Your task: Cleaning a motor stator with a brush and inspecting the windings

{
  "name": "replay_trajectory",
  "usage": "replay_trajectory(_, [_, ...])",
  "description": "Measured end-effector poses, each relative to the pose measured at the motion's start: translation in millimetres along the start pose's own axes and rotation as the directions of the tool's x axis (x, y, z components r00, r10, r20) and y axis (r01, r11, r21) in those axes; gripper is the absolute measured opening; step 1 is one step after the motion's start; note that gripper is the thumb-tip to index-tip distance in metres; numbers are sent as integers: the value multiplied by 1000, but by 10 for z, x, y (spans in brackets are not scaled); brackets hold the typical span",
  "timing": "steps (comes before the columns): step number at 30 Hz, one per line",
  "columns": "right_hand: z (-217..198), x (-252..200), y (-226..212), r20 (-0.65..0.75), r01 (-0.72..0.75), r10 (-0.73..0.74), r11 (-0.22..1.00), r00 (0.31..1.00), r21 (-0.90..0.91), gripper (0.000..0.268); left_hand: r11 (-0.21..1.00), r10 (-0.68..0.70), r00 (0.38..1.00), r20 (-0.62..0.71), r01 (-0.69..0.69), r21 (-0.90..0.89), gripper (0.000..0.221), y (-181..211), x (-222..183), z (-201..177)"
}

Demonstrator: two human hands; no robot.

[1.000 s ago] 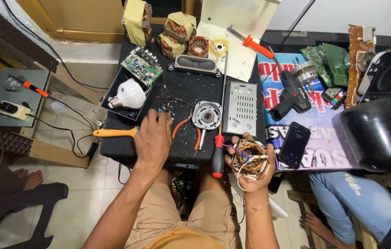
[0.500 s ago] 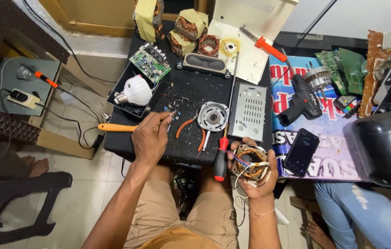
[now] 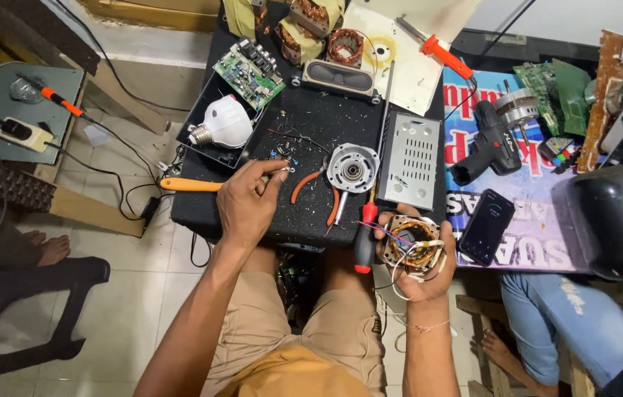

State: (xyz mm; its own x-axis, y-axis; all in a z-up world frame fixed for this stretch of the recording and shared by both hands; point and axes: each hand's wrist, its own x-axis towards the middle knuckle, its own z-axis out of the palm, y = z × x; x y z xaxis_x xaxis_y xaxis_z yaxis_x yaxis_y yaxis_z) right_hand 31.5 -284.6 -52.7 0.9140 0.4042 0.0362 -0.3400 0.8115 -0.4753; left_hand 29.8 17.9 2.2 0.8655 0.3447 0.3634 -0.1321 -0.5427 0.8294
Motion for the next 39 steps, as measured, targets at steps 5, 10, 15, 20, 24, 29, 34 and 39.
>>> replay_trajectory(5, [30, 17, 25, -25, 32, -33, 999, 999, -20, 71, 1000, 16, 1000, 13, -15, -23, 15, -20, -2, -35])
replay_trajectory(10, [-12, 0, 14, -81, 19, -20, 1000, 997, -7, 73, 996, 38, 999, 1, -38, -81, 17, -85, -15, -60])
replay_trajectory(15, [16, -8, 35, -109, 44, -40, 998, 993, 39, 72, 987, 70, 997, -9, -71, -142, 16, -108, 14, -97])
replay_trajectory(20, [171, -12, 74, -145, 76, -73, 997, 987, 18, 70, 979, 114, 993, -29, -117, -168, 12, -127, 15, -103])
replay_trajectory(24, [104, -15, 59, -169, 80, -81, 997, 982, -15, 70, 984, 107, 994, -37, -111, -138, 12, -174, -6, -80])
replay_trajectory(29, [127, 15, 63, -158, 87, -85, 996, 984, 5, 70, 979, 114, 993, -36, -118, -164, 12, -160, 9, -131])
replay_trajectory(34, [170, 16, 59, -223, 94, -108, 993, 969, -72, 69, 976, 133, 989, -66, -142, -162, 14, -220, 1, -114])
replay_trajectory(39, [157, -1, 81, -241, 113, -134, 989, 961, -99, 69, 972, 151, 986, -68, -161, -169, 18, -155, -19, -143])
